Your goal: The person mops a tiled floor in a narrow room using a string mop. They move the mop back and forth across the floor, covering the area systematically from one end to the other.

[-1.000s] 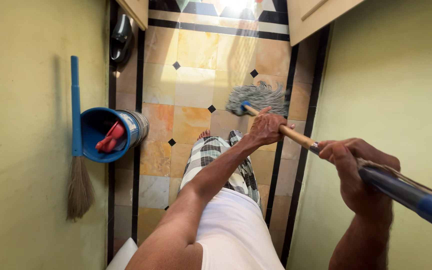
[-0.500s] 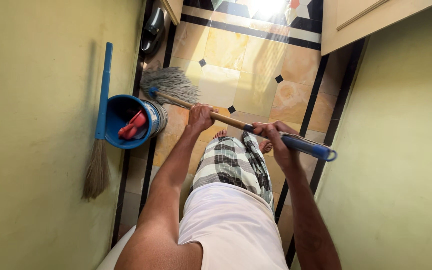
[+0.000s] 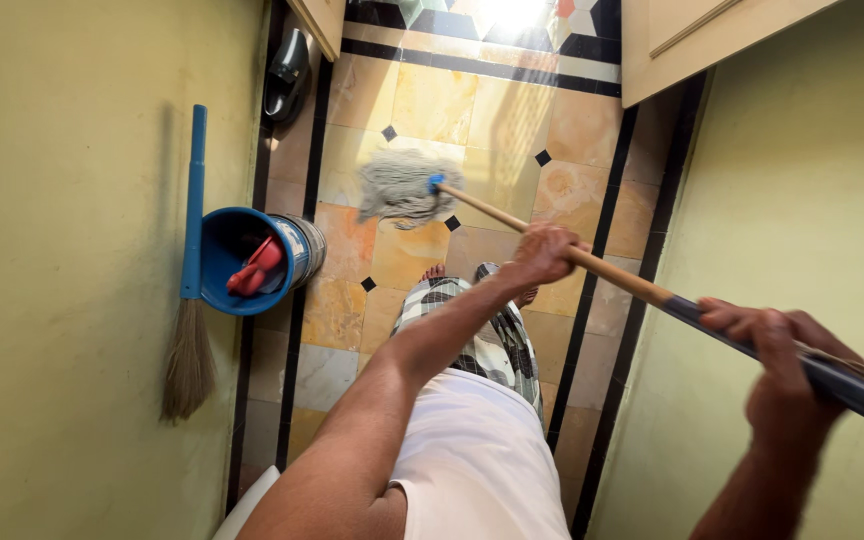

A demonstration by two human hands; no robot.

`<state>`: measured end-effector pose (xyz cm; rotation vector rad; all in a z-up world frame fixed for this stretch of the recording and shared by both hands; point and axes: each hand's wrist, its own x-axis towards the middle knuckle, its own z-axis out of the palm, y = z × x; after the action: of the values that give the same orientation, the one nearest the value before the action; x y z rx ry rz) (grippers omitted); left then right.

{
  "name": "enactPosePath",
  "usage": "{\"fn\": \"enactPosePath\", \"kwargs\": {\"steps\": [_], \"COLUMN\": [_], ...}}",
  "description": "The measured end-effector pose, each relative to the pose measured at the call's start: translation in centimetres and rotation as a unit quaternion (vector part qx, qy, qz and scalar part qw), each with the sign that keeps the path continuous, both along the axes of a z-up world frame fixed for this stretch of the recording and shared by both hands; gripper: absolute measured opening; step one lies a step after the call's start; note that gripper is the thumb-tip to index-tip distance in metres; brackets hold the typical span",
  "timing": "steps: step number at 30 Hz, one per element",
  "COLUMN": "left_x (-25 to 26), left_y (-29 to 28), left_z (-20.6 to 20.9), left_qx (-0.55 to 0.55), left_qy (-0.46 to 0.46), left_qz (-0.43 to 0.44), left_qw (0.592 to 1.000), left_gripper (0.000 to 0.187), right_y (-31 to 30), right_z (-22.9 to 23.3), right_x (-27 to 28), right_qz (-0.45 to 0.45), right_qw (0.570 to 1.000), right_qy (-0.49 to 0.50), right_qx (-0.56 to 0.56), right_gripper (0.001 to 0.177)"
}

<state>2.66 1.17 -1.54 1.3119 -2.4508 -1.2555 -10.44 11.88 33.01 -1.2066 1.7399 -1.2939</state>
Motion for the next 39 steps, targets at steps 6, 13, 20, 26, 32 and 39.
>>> {"fn": "enactPosePath", "kwargs": {"steps": [6,13,20,26,32,39], "left_x": [-10.9,-11.4,-3.7,6.0,10.9,1.7], "left_y": [2.2,-0.8,-4.8,-10.2,-14.7,-15.8], "left_z": [2.0,2.5,2.8,-2.0,-7.9,-8.9], "left_qx": [0.015,0.007,-0.046,-0.039,-0.134,-0.14], "left_qy": [0.115,0.099,0.054,-0.076,-0.062,-0.052], "left_qz": [-0.075,-0.176,-0.091,0.002,0.13,0.138], "left_qw": [0.99,0.979,0.993,0.996,0.981,0.979], "left_gripper": [0.052,0.045,0.044,0.04,0.028,0.029], "right_y": [2.0,1.2,-1.6,-6.4,-9.9,-9.9], "right_z": [2.4,0.8,-0.6,-8.5,-14.7,-13.5], "right_x": [-1.0,0.0,-1.6,0.9,2.7,-4.0], "right_qz": [-0.059,-0.041,0.021,0.06,0.136,0.065], "right_qw": [0.994,0.99,0.998,0.998,0.975,0.992], "right_qy": [0.097,0.131,0.019,-0.017,-0.172,-0.106], "right_qx": [0.0,0.01,-0.063,-0.032,-0.027,0.02], "right_gripper": [0.033,0.03,0.031,0.025,0.018,0.022]}}
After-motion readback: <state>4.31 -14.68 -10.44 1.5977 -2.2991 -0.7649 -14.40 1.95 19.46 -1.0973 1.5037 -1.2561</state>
